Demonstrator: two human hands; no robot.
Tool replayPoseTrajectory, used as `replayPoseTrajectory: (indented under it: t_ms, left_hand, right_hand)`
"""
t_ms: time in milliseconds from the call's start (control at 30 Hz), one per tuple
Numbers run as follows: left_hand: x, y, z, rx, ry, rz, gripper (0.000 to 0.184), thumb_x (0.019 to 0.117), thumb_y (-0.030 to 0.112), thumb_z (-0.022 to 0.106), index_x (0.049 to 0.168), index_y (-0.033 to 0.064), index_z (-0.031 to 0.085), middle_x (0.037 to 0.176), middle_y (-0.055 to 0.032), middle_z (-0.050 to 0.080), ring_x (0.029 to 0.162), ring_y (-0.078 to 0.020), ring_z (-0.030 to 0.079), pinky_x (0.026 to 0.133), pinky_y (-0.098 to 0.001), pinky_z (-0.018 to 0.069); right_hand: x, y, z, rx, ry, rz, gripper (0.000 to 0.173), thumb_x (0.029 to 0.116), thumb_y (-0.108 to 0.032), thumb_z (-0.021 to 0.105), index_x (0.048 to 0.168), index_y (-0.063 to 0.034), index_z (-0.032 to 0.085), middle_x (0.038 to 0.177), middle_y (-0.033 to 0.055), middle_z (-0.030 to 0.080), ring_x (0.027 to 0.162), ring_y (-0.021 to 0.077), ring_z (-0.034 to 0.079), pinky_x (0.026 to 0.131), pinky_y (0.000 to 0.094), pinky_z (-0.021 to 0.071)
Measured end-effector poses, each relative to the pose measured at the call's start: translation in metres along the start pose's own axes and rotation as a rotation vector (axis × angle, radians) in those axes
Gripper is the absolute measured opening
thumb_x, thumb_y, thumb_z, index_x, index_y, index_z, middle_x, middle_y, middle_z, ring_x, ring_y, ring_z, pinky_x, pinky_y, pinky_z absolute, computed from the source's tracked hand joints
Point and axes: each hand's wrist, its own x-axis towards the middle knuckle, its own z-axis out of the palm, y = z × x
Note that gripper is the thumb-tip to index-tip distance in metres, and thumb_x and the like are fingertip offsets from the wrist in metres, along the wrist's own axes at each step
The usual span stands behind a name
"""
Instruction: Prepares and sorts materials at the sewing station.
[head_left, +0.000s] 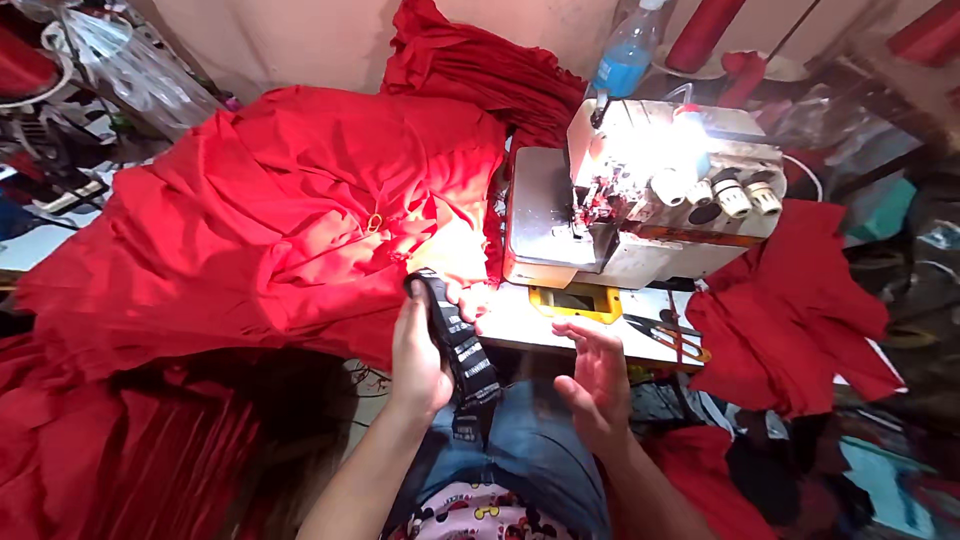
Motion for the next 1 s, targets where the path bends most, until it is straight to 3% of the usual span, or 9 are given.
replayPoseTrajectory:
  t_ms: [100,200,267,333,500,733,867,1000]
  left_hand:
    - [-0.006,-0.004,0.008,-0.020,0.031,-0.204,0.052,0.1131,0.026,0.010,0.100,0.0056,0.056,0.074,-0.0020,0.066,0.067,-0.0101,0.069,0.064,-0.0247,0.0612]
    - [-0.010,-0.008,0.010,-0.023,0.014,-0.273,0.044,0.1128,0.022,0.017,0.105,0.0058,0.057,0.080,-0.0016,0.070,0.072,-0.0090,0.071,0.067,-0.0251,0.0620]
    - [-0.012,-0.011,0.006,-0.013,-0.021,-0.275,0.042,0.1126,0.021,0.019,0.110,0.0053,0.058,0.088,-0.0023,0.070,0.082,-0.0095,0.071,0.076,-0.0269,0.0609]
    - [-0.013,-0.012,0.004,0.019,-0.038,-0.270,0.041,0.1127,0.020,0.020,0.111,0.0051,0.058,0.090,-0.0016,0.071,0.086,-0.0083,0.071,0.080,-0.0268,0.0603]
    - [-0.016,-0.014,0.004,0.038,-0.024,-0.320,0.038,0.1134,0.022,0.022,0.120,0.0028,0.055,0.096,-0.0038,0.071,0.090,-0.0096,0.071,0.084,-0.0273,0.0599]
    - [-0.019,-0.012,0.009,0.088,-0.008,-0.442,0.039,0.1140,0.027,0.024,0.117,0.0031,0.055,0.086,-0.0055,0.069,0.071,-0.0114,0.069,0.064,-0.0255,0.0602]
    - [-0.021,-0.017,-0.001,0.116,-0.210,-0.440,0.047,0.1133,0.026,0.017,0.103,0.0050,0.059,0.077,-0.0001,0.063,0.063,-0.0070,0.061,0.059,-0.0205,0.0533]
    - [-0.023,-0.022,-0.011,0.127,-0.420,-0.444,0.044,0.1110,0.027,0.017,0.103,0.0103,0.056,0.081,0.0045,0.061,0.064,-0.0026,0.058,0.058,-0.0175,0.0512]
  right_hand:
    - [0.033,-0.014,0.010,-0.210,-0.173,-0.169,0.040,0.0972,-0.032,0.066,0.132,-0.0143,0.057,0.130,0.0085,0.060,0.128,0.0155,0.054,0.107,0.0294,0.0454]
    - [0.051,-0.016,0.020,-0.377,-0.337,-0.190,0.041,0.0883,-0.021,0.068,0.129,-0.0130,0.068,0.131,0.0144,0.064,0.127,0.0265,0.056,0.105,0.0400,0.0457]
    - [0.057,-0.013,0.021,-0.414,-0.407,-0.197,0.039,0.0871,-0.015,0.066,0.126,-0.0114,0.071,0.127,0.0128,0.068,0.125,0.0291,0.060,0.103,0.0473,0.0473]
    - [0.059,-0.010,0.019,-0.401,-0.430,-0.200,0.037,0.0899,-0.015,0.066,0.125,-0.0080,0.070,0.125,0.0117,0.070,0.123,0.0271,0.062,0.103,0.0468,0.0476]
    - [0.055,-0.013,0.010,-0.250,-0.409,-0.074,0.036,0.0959,-0.025,0.068,0.121,0.0010,0.070,0.120,0.0156,0.071,0.117,0.0184,0.065,0.103,0.0329,0.0499]
    - [0.057,-0.015,0.001,-0.315,-0.289,-0.006,0.020,0.0953,-0.016,0.067,0.103,0.0019,0.074,0.095,0.0108,0.075,0.091,0.0059,0.070,0.085,0.0181,0.0548]
    - [0.066,-0.016,-0.005,-0.339,-0.206,0.030,0.018,0.0938,-0.013,0.067,0.100,0.0020,0.074,0.093,0.0081,0.075,0.087,-0.0009,0.068,0.080,0.0125,0.0531]
    - [0.071,-0.020,-0.011,-0.031,-0.108,0.204,0.009,0.0896,-0.007,0.064,0.095,-0.0055,0.070,0.086,-0.0079,0.072,0.075,-0.0058,0.066,0.070,0.0138,0.0567]
